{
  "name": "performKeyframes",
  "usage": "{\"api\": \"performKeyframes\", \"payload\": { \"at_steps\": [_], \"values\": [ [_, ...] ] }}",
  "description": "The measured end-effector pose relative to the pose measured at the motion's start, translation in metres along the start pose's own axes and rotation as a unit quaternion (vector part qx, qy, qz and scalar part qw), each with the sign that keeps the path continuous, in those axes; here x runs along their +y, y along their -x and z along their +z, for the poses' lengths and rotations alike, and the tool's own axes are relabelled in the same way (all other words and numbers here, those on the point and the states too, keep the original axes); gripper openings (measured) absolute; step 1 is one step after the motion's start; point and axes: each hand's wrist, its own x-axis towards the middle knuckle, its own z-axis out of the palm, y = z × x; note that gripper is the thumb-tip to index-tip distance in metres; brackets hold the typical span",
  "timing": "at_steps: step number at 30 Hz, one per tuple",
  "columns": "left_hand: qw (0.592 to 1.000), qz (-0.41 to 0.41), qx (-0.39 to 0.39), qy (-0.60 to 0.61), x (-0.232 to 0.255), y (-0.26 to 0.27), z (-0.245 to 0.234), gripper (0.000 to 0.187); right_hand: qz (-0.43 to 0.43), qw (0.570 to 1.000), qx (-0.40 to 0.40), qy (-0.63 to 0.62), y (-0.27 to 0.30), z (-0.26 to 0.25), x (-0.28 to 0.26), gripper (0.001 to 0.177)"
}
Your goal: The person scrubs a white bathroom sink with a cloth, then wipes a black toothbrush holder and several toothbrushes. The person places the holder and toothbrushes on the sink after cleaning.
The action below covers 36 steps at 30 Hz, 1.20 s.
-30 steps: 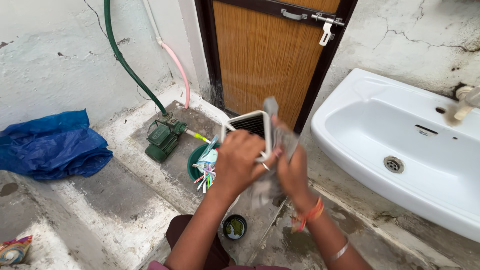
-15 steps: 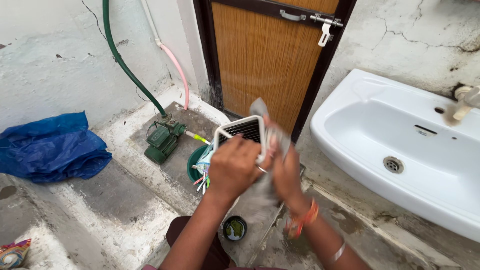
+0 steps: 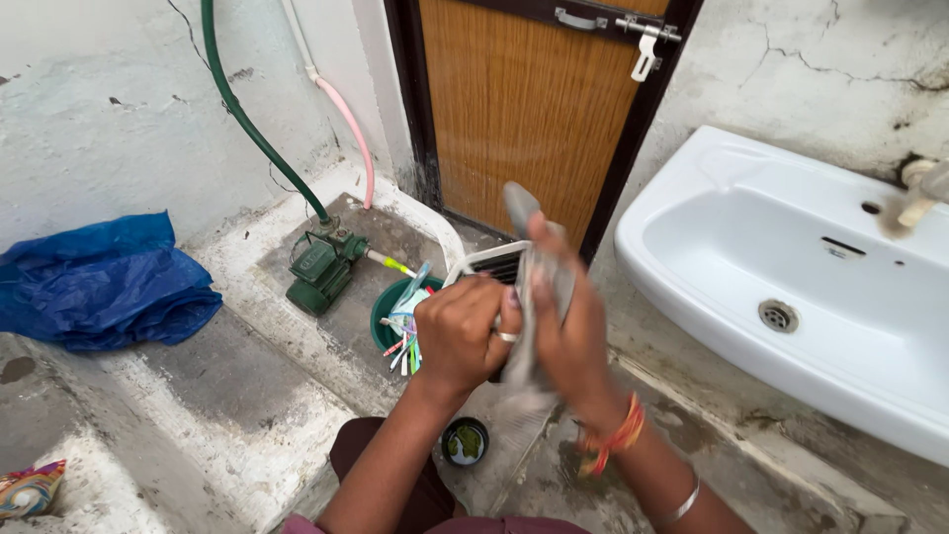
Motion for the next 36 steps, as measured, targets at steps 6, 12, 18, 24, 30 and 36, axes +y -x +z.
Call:
{"api": "performKeyframes", "payload": {
  "at_steps": [6,12,18,24,30,36],
  "values": [
    [0.997,0.076,0.014,0.021,-0.014,-0.006,-0.007,0.029,0.255,0.914,-0.192,-0.252,-0.031,-0.037,0.000,0.068],
    [0.996,-0.018,0.065,0.064,-0.033,0.004,0.001,0.032,0.216,0.948,-0.176,-0.156,-0.019,-0.020,0.047,0.051],
    [0.983,-0.143,0.102,0.054,-0.052,0.026,0.026,0.040,0.018,0.997,0.063,-0.043,0.011,-0.038,0.064,0.019],
    [0.822,-0.427,0.180,0.331,-0.069,0.015,0.049,0.061,0.017,0.969,0.157,-0.192,0.033,0.000,0.044,0.056],
    [0.832,-0.349,0.092,0.422,0.004,-0.001,0.022,0.037,0.033,0.979,0.080,-0.184,0.017,-0.012,0.046,0.084],
    [0.977,-0.181,0.107,0.040,0.012,-0.004,0.017,0.041,0.146,0.960,0.118,-0.207,0.019,0.000,0.076,0.066]
  ]
}}
